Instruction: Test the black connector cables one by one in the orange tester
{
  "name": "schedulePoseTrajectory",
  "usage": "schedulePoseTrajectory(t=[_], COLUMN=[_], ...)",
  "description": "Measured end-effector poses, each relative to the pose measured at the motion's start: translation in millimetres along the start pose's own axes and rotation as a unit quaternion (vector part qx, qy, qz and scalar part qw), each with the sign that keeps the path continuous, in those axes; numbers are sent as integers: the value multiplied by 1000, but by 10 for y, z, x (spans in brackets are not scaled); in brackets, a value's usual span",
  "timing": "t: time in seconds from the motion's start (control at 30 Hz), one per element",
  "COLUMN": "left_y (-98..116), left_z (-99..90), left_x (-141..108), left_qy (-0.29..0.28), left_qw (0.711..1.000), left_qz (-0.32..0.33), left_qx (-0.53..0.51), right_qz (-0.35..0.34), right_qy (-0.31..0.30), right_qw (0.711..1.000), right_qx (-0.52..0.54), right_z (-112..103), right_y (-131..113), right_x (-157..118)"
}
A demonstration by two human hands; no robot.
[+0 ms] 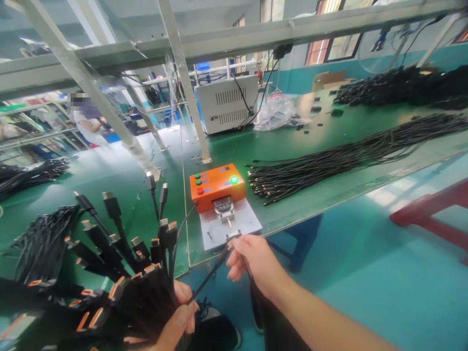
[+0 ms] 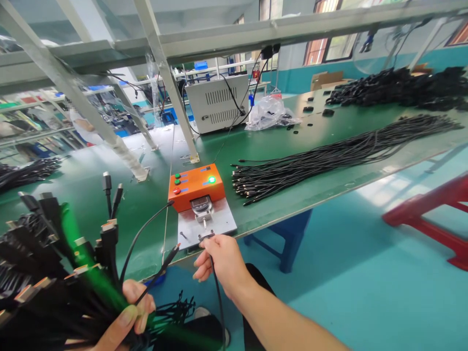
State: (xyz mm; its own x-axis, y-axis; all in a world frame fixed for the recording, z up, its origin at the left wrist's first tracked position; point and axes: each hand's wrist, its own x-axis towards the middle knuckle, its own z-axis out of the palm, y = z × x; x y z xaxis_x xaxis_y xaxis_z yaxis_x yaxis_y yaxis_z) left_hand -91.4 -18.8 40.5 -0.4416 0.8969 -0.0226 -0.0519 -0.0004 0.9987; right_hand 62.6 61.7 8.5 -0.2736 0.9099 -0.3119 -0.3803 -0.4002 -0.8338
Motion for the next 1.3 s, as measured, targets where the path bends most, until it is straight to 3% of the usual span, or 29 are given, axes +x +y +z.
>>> schedulePoseTrajectory(t=[0.6,0.73,0.8,0.9,0.97,1.03,1.1,1.2,1.3], left_y=[26,45,68,114,138,144,129,91,99], left_z=[57,59,65,71,68,65,74,113,127], left_x=[-68,-77,-85,-96,-99,-98,-101,-112,-108], left_qy=[6,4,0,-19,-35,-53,-74,-92,-89], left_qw=[999,999,999,1000,999,998,996,994,995], left_qz=[6,-3,-3,-9,-12,-20,-38,-53,-46], left_qx=[-38,-39,-32,-14,-16,-22,-10,11,-6], right_qz=[7,35,62,40,-47,-140,-191,-174,-134], right_qy=[11,-1,-20,-9,52,99,63,-64,-73], right_qw=[1000,999,995,957,911,879,892,966,987], right_qx=[-15,-21,-78,-286,-407,-444,-404,-180,58], right_z=[9,-13,-114,-364,-490,-483,-320,74,326], right_y=[-18,36,113,201,166,47,-106,-258,-264], right_x=[-17,-100,-167,-252,-303,-378,-483,-627,-671])
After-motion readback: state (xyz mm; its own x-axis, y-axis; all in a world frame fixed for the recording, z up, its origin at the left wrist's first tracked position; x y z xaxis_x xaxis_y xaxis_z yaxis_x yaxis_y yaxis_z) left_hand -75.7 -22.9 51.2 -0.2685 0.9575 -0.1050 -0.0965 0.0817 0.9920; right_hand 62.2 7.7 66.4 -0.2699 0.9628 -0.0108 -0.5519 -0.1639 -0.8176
